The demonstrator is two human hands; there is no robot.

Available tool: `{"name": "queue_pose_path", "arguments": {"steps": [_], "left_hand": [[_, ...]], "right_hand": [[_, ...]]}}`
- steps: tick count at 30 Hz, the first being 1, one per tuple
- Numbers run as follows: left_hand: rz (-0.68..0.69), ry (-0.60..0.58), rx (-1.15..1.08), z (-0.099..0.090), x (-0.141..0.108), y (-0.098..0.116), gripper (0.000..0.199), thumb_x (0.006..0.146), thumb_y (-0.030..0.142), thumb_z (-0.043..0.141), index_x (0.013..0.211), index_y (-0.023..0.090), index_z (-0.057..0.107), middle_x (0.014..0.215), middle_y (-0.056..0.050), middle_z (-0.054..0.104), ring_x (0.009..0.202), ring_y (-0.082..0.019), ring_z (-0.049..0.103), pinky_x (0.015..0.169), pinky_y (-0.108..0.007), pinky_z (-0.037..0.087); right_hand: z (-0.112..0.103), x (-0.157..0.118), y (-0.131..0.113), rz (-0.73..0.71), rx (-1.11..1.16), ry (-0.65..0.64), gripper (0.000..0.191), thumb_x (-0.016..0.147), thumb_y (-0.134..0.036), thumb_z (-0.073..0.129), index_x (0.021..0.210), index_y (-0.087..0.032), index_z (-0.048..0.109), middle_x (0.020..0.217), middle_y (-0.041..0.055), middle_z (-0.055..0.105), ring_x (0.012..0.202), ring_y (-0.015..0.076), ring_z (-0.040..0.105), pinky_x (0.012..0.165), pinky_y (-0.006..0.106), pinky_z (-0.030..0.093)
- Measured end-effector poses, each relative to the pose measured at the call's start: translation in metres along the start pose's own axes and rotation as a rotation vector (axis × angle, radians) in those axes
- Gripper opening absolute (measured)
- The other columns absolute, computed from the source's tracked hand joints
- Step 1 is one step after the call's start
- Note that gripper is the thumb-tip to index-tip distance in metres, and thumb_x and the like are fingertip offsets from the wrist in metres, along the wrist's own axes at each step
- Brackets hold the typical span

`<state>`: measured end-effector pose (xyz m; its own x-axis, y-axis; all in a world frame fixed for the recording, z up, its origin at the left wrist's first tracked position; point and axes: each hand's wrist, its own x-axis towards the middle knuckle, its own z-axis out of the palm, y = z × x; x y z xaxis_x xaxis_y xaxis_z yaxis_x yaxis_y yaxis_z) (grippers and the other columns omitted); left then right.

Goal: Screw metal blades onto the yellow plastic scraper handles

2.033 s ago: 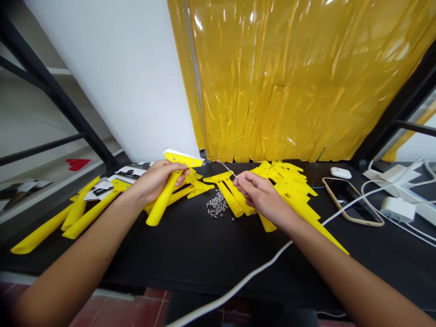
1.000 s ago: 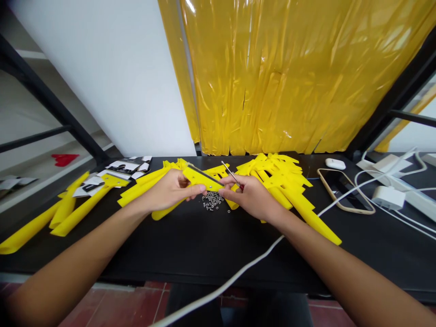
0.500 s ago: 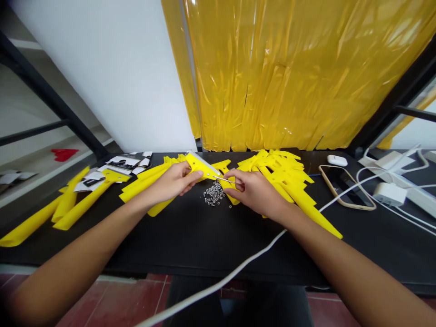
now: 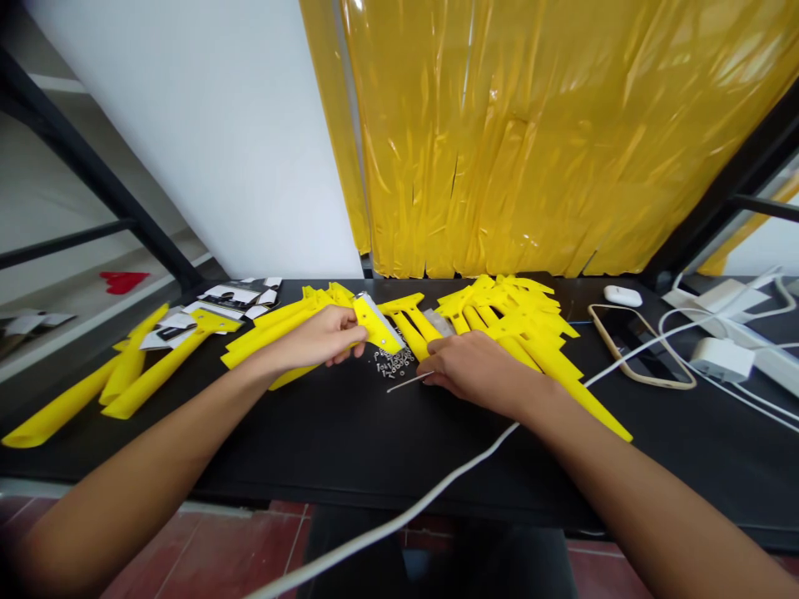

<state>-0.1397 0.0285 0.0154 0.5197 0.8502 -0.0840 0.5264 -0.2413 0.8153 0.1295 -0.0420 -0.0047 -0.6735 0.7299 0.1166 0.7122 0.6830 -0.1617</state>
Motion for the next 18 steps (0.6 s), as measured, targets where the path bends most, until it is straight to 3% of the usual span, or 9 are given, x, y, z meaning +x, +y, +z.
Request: {"name": "queue_pose_path", "arguments": {"steps": [6,9,11,13,15,18], "left_hand": [[0.027,-0.023,-0.011,0.001,0.001,0.002,0.015,0.085,0.029,0.064,0.076,0.022,0.055,0.078,-0.005,0.074,0.05,-0.012,0.058,0.044,-0.025,0.038],[0.151,-0.02,0.072,-0.002,-0.005,0.009,0.021,0.092,0.036,0.062,0.079,0.02,0.06,0.078,-0.004,0.072,0.055,-0.013,0.058,0.051,-0.026,0.041],[0.269,0.013,0.209,-0.004,-0.011,0.015,0.027,0.099,0.04,0.057,0.086,0.019,0.067,0.079,-0.004,0.07,0.066,-0.015,0.062,0.062,-0.027,0.047],[0.386,0.062,0.337,-0.004,-0.018,0.02,0.032,0.105,0.042,0.049,0.107,0.02,0.072,0.097,-0.006,0.072,0.089,-0.02,0.066,0.081,-0.031,0.051],[0.465,0.134,0.436,-0.001,-0.023,0.022,0.039,0.109,0.04,0.043,0.137,0.024,0.064,0.118,-0.008,0.069,0.108,-0.022,0.064,0.093,-0.034,0.05],[0.596,0.257,0.624,0.009,-0.021,0.016,0.049,0.11,0.032,0.038,0.157,0.021,0.046,0.12,-0.011,0.065,0.102,-0.022,0.063,0.089,-0.034,0.051]], "right_hand": [[-0.001,0.003,-0.006,0.023,0.131,-0.001,0.012,0.096,-0.022,0.064,0.094,-0.023,0.076,0.095,0.0055,0.076,0.082,0.0199,0.067,0.07,0.032,0.039],[-0.008,0.005,-0.009,0.08,0.341,0.161,0.013,0.095,-0.028,0.066,0.09,-0.022,0.076,0.08,0.0022,0.07,0.072,0.0163,0.06,0.068,0.031,0.039],[-0.015,0.004,-0.009,0.214,0.552,0.328,0.017,0.093,-0.037,0.069,0.088,-0.022,0.076,0.07,-0.0003,0.063,0.063,0.0141,0.052,0.062,0.03,0.037],[-0.021,0.003,-0.008,0.387,0.776,0.478,0.023,0.088,-0.045,0.075,0.088,-0.022,0.077,0.067,-0.001,0.06,0.058,0.0124,0.046,0.056,0.029,0.033],[-0.025,0.003,-0.006,0.509,0.98,0.558,0.029,0.082,-0.048,0.081,0.089,-0.02,0.077,0.068,-0.0007,0.06,0.054,0.0102,0.039,0.051,0.028,0.028],[-0.024,0.005,-0.008,0.575,1.152,0.576,0.033,0.076,-0.049,0.085,0.089,-0.019,0.077,0.062,-0.0025,0.054,0.049,0.0077,0.026,0.047,0.028,0.019]]}}
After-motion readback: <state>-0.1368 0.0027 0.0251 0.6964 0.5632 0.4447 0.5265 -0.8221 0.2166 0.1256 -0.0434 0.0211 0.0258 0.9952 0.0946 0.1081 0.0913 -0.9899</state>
